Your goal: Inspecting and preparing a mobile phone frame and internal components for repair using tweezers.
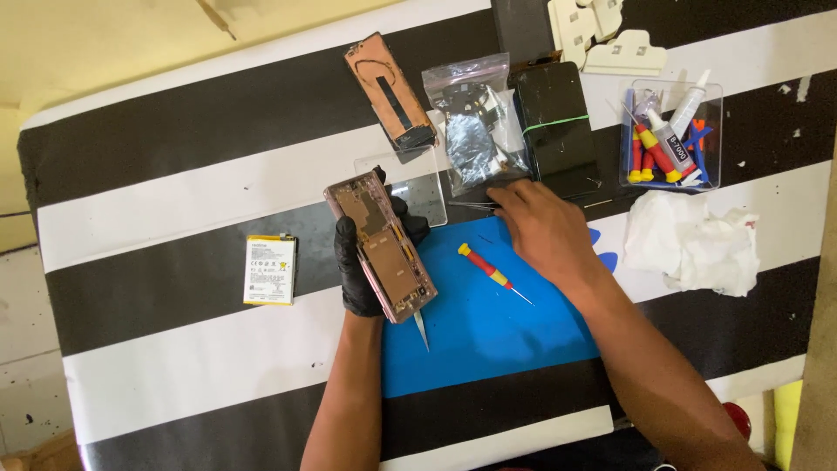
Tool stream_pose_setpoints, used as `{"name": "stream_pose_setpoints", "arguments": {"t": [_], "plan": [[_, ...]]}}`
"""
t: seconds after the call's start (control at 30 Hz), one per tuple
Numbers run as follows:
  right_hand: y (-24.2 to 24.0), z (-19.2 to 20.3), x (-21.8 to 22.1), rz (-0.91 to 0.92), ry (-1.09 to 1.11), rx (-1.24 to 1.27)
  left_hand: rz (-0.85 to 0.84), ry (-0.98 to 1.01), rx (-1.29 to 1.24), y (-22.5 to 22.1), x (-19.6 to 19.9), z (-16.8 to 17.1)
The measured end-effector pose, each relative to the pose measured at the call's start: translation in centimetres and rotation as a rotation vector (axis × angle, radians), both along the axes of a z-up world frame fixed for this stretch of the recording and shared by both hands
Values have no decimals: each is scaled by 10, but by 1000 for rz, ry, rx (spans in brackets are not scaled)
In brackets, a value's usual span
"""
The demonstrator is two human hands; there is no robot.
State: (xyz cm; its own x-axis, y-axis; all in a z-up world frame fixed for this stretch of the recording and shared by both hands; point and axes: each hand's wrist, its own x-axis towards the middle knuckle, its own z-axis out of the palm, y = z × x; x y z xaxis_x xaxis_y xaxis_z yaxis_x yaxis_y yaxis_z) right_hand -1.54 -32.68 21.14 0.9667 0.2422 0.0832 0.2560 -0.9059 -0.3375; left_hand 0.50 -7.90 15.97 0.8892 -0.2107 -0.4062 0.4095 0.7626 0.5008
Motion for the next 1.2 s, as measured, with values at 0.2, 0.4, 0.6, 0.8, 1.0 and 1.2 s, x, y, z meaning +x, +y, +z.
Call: {"name": "stream_pose_setpoints", "arguments": {"t": [0.2, 0.4, 0.6, 0.8, 1.0, 1.2], "plan": [[-9, -4, -1, 7, -22, 82, -103, 101, 107, -2, 6, 45], [-8, 4, -5, -7, 53, 106, 75, 69, 0, -25, -9, 25], [-11, -4, -3, -20, -65, 426, 44, -6, -18, -28, -19, 30], [-20, -28, -3, -134, -44, 829, 11, -45, -100, -29, -13, 17], [-19, -26, -1, -111, 80, 924, -32, -69, -185, -17, -1, 0], [-12, -24, -1, -90, 177, 837, -56, -106, -273, -12, 2, -15]]}}
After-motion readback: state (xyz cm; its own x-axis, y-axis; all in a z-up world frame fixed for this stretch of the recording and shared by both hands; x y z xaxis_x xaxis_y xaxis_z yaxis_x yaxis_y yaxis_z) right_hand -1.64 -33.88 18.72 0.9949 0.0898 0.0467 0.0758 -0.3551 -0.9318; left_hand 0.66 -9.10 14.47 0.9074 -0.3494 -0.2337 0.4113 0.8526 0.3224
